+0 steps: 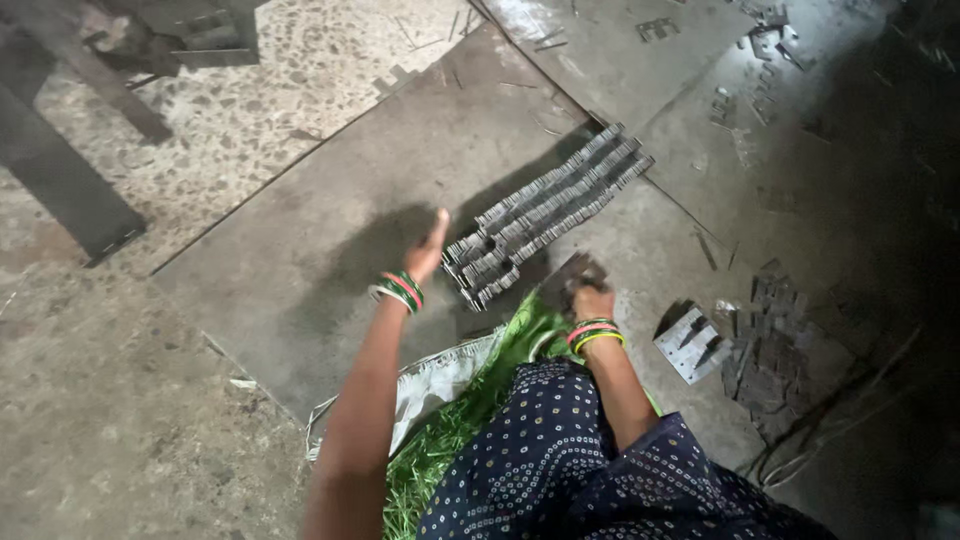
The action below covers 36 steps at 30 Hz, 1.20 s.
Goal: The person sorts through a pile of small metal plates by hand and stacks them together.
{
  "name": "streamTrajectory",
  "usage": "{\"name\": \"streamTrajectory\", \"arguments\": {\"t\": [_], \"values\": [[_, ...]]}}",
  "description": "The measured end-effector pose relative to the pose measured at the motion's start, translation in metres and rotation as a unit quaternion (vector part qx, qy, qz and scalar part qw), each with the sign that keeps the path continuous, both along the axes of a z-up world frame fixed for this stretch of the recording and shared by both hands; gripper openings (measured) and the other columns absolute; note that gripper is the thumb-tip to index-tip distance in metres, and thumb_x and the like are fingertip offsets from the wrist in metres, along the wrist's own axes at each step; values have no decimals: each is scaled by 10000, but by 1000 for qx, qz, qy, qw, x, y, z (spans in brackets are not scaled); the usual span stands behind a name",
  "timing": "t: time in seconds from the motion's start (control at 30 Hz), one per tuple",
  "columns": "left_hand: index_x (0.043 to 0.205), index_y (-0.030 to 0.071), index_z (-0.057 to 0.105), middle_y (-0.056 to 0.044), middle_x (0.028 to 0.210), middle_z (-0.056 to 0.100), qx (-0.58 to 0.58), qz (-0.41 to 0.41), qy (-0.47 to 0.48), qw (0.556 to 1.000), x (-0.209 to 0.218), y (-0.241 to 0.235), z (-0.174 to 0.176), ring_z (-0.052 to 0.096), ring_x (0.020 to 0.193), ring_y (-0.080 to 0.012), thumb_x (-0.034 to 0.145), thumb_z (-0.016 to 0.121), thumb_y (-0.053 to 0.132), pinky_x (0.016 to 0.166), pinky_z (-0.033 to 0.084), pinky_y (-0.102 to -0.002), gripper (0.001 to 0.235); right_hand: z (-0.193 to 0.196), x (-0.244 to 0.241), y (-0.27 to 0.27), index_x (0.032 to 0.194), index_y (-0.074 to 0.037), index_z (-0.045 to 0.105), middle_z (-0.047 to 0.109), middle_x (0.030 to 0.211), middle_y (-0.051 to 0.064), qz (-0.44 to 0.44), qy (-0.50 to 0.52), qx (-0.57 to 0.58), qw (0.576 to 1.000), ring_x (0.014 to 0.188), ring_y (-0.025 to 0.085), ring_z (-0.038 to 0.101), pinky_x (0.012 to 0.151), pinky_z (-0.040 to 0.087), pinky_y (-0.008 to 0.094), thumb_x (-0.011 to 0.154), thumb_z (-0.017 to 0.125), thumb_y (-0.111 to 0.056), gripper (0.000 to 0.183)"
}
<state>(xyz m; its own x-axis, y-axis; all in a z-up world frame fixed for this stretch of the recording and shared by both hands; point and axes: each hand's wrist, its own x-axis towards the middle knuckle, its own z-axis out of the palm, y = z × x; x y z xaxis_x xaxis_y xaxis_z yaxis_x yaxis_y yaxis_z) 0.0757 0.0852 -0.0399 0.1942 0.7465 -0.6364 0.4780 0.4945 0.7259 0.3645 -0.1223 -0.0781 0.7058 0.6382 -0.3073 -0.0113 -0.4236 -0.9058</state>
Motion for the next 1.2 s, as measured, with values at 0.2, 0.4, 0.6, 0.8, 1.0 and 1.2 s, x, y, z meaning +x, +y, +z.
{"name": "streamTrajectory", "arguments": {"t": [0.2, 0.4, 0.6, 0.8, 1.0, 1.2], "values": [[1591, 102, 252, -37, 1700, 200, 28, -192, -216, 957, 29, 33, 20, 131, 1593, -232, 830, 188, 887, 1256, 55, -401, 1095, -47, -22, -22, 1090, 5, 760, 709, 893, 153, 73, 99, -100, 987, 714, 257, 610, 624, 480, 403, 929, 613, -136, 259], [1628, 200, 243, -50, 1704, 175, 22, -295, -141, 945, 38, 34, 20, 86, 1583, -252, 820, 78, 881, 1260, 31, -445, 1070, -78, -44, -27, 1241, -1, 621, 697, 1149, 172, 115, 406, 52, 905, 988, 328, 647, 857, 526, 524, 965, 593, -128, 306], [1648, 237, 277, -134, 1694, 203, -53, -266, 7, 963, 42, 32, 29, 128, 1585, -320, 850, 148, 875, 1279, 109, -475, 1030, -95, -55, -21, 1337, -70, 461, 664, 1210, 170, 70, 515, 164, 839, 1152, 367, 639, 979, 532, 642, 958, 565, -101, 395], [1611, 207, 180, -39, 1720, 125, 37, -328, -126, 936, 40, 33, 12, 115, 1579, -257, 868, 145, 854, 1269, 93, -419, 986, -103, -57, -9, 1334, -78, 435, 666, 1163, 180, 18, 377, 80, 922, 1033, 358, 684, 828, 588, 615, 903, 606, -45, 464], [1613, 179, 306, -58, 1704, 240, 8, -210, -182, 961, 31, 28, 19, 186, 1578, -217, 914, 156, 793, 1251, 58, -399, 942, -74, -51, -8, 1311, 74, 549, 687, 1180, 213, 126, 351, 87, 924, 964, 348, 756, 773, 657, 492, 893, 645, 14, 433], [1494, 124, 509, -104, 1504, 547, 133, -92, -205, 965, -16, -10, 31, 462, 1427, -220, 960, 415, 646, 1195, 302, -365, 753, -4, -47, -24, 1244, 39, 629, 737, 1078, 135, 112, 177, 23, 978, 952, 219, 731, 821, 615, 338, 872, 688, 10, 377]]}}
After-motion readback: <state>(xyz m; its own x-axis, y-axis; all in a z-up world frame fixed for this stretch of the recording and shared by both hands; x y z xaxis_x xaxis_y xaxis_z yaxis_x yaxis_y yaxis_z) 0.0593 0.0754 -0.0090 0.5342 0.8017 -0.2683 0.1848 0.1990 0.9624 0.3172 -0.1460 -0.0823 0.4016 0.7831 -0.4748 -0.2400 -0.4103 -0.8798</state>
